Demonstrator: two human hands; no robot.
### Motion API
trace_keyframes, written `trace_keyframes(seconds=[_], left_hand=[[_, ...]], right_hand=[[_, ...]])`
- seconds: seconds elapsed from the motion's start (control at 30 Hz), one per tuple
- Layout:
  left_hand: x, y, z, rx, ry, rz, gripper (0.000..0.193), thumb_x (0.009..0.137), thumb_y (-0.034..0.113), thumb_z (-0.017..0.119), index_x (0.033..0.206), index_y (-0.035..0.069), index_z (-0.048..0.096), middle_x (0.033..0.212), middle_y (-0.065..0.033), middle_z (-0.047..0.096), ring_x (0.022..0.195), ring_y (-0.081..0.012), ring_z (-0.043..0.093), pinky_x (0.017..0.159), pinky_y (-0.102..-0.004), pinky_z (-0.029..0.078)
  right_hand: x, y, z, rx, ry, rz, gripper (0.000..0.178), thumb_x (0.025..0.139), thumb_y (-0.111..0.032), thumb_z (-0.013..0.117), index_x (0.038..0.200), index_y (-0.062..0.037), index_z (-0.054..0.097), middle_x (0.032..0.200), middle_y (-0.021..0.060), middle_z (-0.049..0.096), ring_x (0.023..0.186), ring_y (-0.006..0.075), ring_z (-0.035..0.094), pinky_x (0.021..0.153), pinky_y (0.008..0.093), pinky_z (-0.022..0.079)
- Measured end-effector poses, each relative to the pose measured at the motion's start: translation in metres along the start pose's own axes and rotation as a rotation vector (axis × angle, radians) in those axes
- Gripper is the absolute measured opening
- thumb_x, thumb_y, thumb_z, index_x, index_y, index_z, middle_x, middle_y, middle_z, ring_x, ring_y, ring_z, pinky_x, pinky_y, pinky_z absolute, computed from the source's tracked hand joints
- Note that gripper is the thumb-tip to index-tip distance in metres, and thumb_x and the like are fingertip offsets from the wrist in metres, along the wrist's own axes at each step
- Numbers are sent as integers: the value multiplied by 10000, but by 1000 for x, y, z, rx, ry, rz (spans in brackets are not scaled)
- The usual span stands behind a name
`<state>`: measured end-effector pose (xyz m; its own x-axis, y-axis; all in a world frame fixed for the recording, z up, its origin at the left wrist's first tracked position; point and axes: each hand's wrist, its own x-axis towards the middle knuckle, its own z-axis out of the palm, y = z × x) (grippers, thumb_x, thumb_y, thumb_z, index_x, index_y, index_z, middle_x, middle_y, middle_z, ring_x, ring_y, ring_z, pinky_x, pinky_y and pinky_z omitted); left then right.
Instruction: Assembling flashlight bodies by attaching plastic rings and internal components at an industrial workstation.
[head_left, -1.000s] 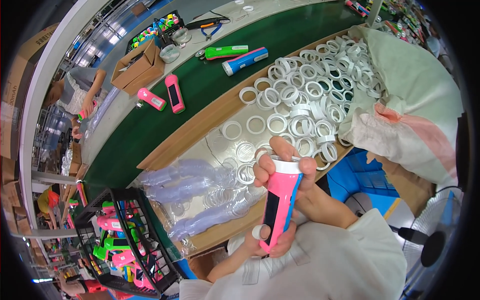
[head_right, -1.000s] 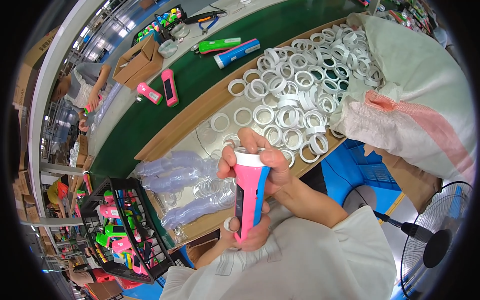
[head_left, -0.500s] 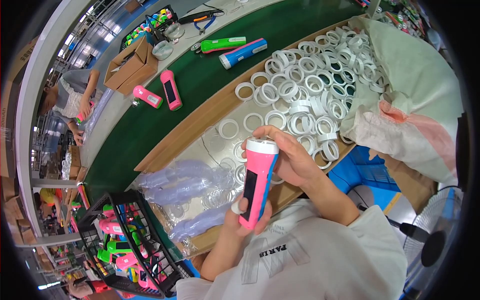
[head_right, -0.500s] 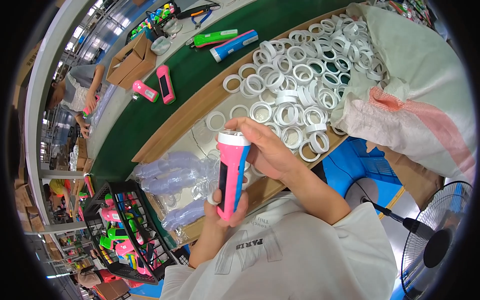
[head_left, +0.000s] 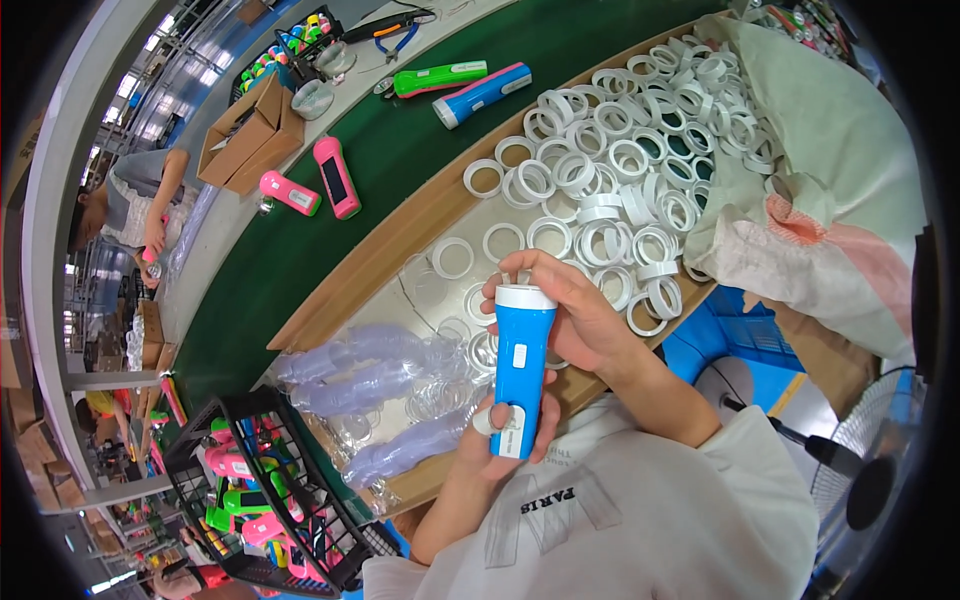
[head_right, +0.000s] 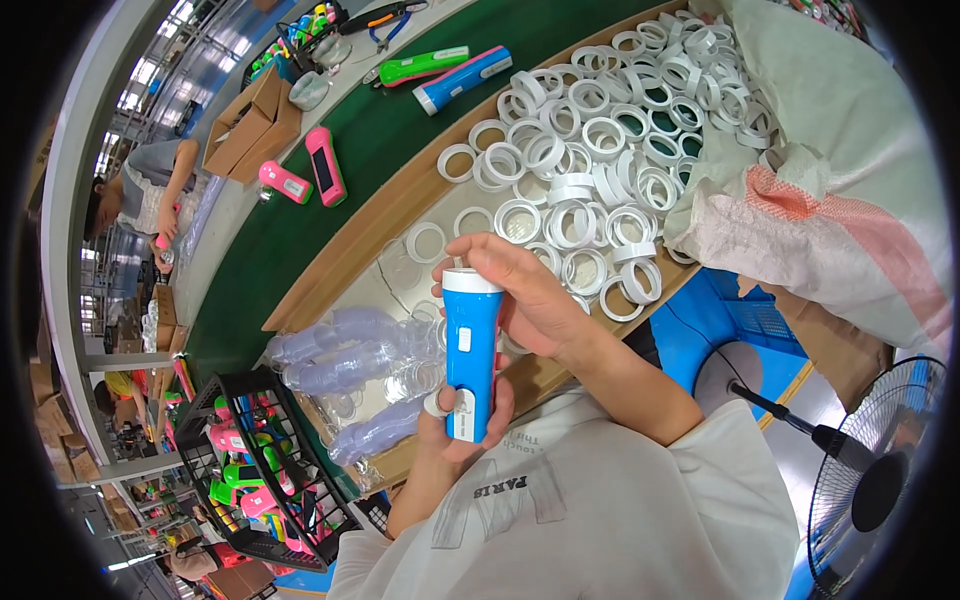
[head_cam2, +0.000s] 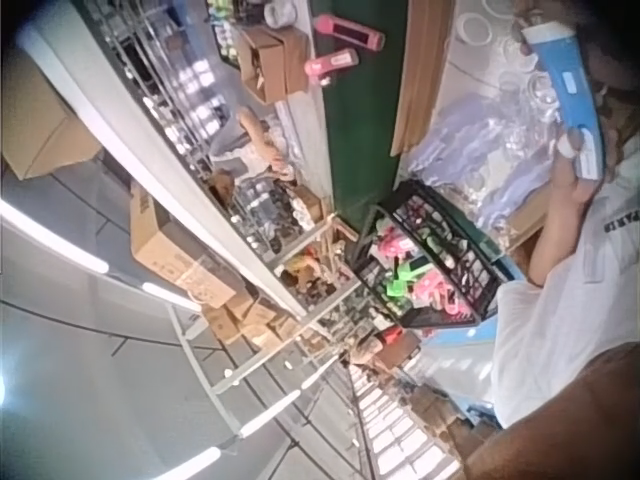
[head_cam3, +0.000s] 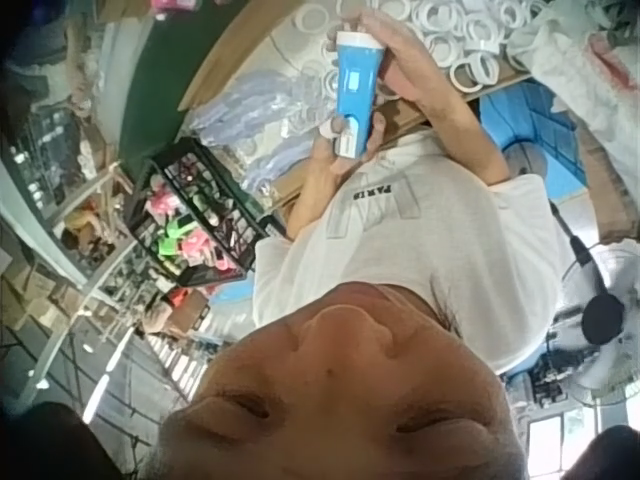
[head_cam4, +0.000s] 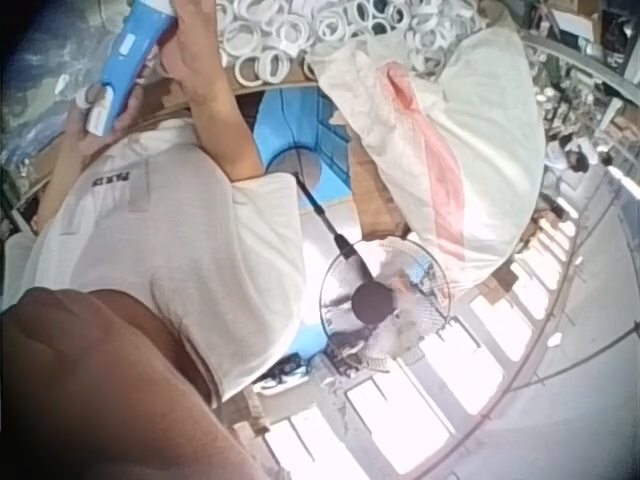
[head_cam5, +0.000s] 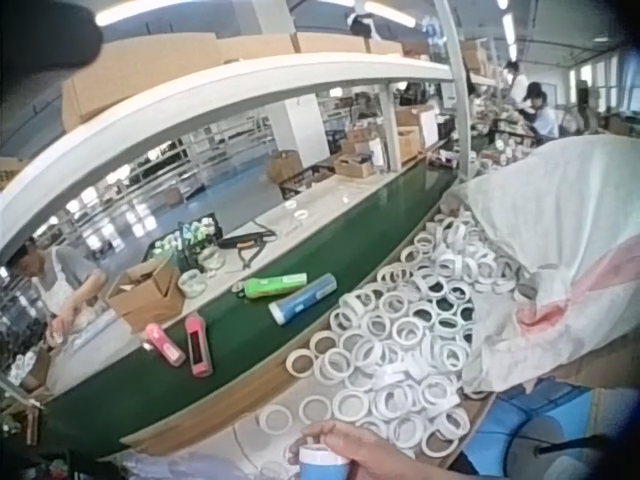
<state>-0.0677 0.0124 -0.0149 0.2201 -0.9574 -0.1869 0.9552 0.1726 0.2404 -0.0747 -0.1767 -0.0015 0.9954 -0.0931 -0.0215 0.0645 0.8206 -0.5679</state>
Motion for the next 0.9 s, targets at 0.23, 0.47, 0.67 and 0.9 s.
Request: trace_keyframes(seconds=[0.23, 0.47, 0.67, 0.9], left_hand=[[0, 60, 9, 675, 579, 265, 485, 896, 260, 647, 1276, 45, 436, 1002, -131, 603, 636, -178, 603, 521, -290, 517], [38, 173, -29, 2211, 862, 1070, 511, 887, 113, 585, 1357, 5, 415, 1228, -197, 516, 1089, -342, 554, 945, -392, 433], [56, 138, -47, 2506, 745, 661, 342, 817, 103, 628, 1151, 41, 595, 1119, -183, 554, 1054, -365, 542, 884, -447, 456], [28, 157, -67, 1804, 757, 479, 190, 756, -9, 647, 945, -1, 661, 838, -109, 672, 750, -223, 656, 728, -331, 513]], right_hand=[[14, -10, -10, -1254, 323, -374, 369, 851, -196, 689, 1147, -38, 537, 1155, 120, 556, 1053, 243, 577, 854, 367, 494], [83, -17, -45, -2325, 282, -574, 419, 738, -216, 740, 1089, -33, 601, 1186, 175, 556, 1064, 315, 504, 856, 403, 414], [98, -11, -47, -2300, 376, -466, 224, 789, -245, 654, 966, -110, 683, 1044, 130, 581, 1073, 294, 481, 886, 412, 362], [81, -12, -34, -2090, 184, -755, 126, 764, -194, 708, 883, -154, 691, 1273, 228, 473, 1188, 391, 404, 933, 470, 327]])
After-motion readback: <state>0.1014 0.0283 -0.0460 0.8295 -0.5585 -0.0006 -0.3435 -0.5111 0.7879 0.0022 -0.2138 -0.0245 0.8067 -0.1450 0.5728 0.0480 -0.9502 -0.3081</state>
